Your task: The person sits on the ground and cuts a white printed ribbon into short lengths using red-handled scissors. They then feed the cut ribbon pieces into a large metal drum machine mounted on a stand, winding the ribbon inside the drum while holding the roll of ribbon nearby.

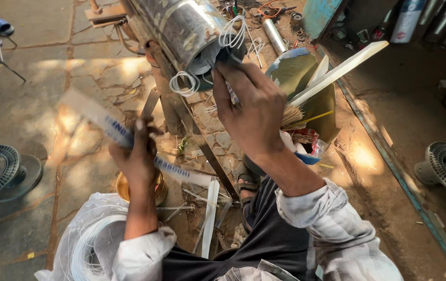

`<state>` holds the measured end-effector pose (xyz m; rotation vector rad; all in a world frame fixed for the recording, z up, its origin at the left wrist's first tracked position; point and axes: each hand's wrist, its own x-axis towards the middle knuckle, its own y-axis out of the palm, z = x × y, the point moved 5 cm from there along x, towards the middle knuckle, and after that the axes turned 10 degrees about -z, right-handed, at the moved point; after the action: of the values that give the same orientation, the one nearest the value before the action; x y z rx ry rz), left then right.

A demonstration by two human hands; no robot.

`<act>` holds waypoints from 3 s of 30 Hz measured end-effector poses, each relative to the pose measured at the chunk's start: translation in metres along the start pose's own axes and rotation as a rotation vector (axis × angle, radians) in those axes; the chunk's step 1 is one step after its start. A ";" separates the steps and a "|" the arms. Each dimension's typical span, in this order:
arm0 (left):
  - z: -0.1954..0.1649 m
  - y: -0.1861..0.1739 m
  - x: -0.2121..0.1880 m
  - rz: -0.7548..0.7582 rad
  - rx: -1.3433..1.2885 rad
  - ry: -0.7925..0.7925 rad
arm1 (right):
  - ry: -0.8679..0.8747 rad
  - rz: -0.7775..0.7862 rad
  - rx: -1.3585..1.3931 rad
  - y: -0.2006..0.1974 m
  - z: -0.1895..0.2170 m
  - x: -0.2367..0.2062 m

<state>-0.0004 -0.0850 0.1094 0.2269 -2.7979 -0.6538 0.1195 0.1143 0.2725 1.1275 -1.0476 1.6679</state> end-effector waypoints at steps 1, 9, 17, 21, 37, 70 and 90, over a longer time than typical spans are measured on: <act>0.016 -0.017 0.000 -0.018 -0.016 -0.056 | 0.048 -0.033 0.042 -0.004 0.000 -0.004; 0.139 -0.107 -0.011 -0.230 -0.026 -0.451 | -0.072 0.050 -0.008 0.010 0.004 -0.002; 0.150 -0.107 -0.011 -0.195 0.056 -0.451 | -0.246 0.122 -0.222 0.057 -0.007 0.016; 0.152 -0.109 -0.010 -0.231 0.067 -0.451 | -0.113 0.242 -0.191 0.069 -0.018 0.013; 0.160 -0.104 -0.010 -0.236 0.047 -0.457 | 0.155 0.411 -0.414 0.104 -0.034 0.011; 0.039 -0.034 -0.068 0.267 0.109 -0.233 | 0.490 0.250 0.215 -0.056 0.022 -0.073; 0.011 0.038 -0.107 0.418 0.142 -0.178 | 0.158 0.514 0.544 -0.061 -0.017 -0.118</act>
<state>0.0950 -0.0244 0.0939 -0.4007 -2.9244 -0.3919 0.2008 0.1258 0.1664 1.0807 -0.8446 2.5163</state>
